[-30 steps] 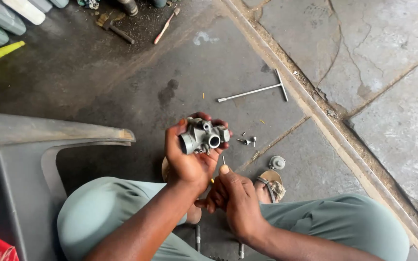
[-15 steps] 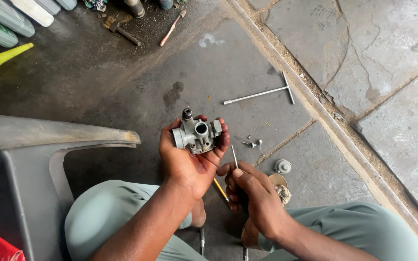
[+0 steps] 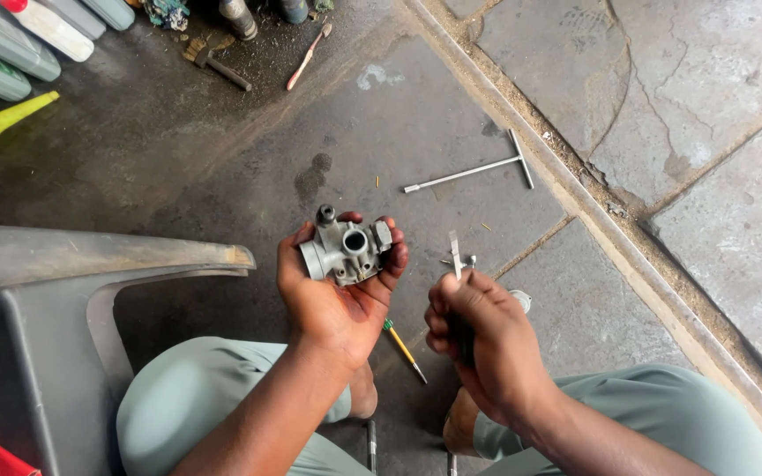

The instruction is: The person sits on a plastic chair and works on a motorcycle carburetor, using a screwdriver to loosen and remove screws and fittings from the carburetor body. They then hold a small removed part in one hand and work on it with the screwdriver.

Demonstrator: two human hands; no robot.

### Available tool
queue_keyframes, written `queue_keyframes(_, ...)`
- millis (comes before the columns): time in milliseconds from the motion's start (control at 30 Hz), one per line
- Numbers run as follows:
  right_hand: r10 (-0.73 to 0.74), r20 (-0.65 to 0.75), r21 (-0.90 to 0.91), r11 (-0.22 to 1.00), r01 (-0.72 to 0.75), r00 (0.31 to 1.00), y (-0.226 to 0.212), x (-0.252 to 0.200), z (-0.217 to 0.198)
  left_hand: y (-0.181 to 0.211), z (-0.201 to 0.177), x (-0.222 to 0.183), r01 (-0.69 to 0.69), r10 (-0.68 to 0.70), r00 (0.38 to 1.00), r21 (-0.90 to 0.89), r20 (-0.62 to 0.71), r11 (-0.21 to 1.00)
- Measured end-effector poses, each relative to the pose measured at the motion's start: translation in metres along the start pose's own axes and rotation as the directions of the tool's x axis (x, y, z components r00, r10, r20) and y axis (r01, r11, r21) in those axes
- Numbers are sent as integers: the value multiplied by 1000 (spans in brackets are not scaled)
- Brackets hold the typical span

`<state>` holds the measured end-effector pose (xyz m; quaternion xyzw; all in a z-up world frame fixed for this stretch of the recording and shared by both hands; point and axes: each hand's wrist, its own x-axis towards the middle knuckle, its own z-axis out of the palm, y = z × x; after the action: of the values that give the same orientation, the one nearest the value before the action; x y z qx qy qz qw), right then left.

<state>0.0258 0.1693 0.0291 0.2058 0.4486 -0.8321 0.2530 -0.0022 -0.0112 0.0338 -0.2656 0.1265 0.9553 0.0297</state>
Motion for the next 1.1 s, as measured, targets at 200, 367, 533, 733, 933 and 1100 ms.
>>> queue_keyframes(200,274,-201,245,944,-222,941,-7,0,37,-24,8,-32,-453,288,842,308,456,837)
queue_keyframes(367,476,-167,347,848,-400,863,-14,-21,28,-28,3,-28,-952,210,290,304,934,-38)
queue_keyframes(533,421,9,339,852,-399,907,-13,-20,16,-29,0,-22,-965,83,179,191,980,-178)
queue_keyframes(733,304,-189,94,952,-291,934,-4,-10,11,-35,-12,-27,-705,220,631,431,744,564)
queue_keyframes(933,233,15,266,936,-229,972,-20,-11,29,-16,-8,-17,-350,218,826,169,520,921)
queue_keyframes(1100,309,6,223,927,-303,951,-28,-15,34,-5,7,-6,-38,44,998,130,-48,991)
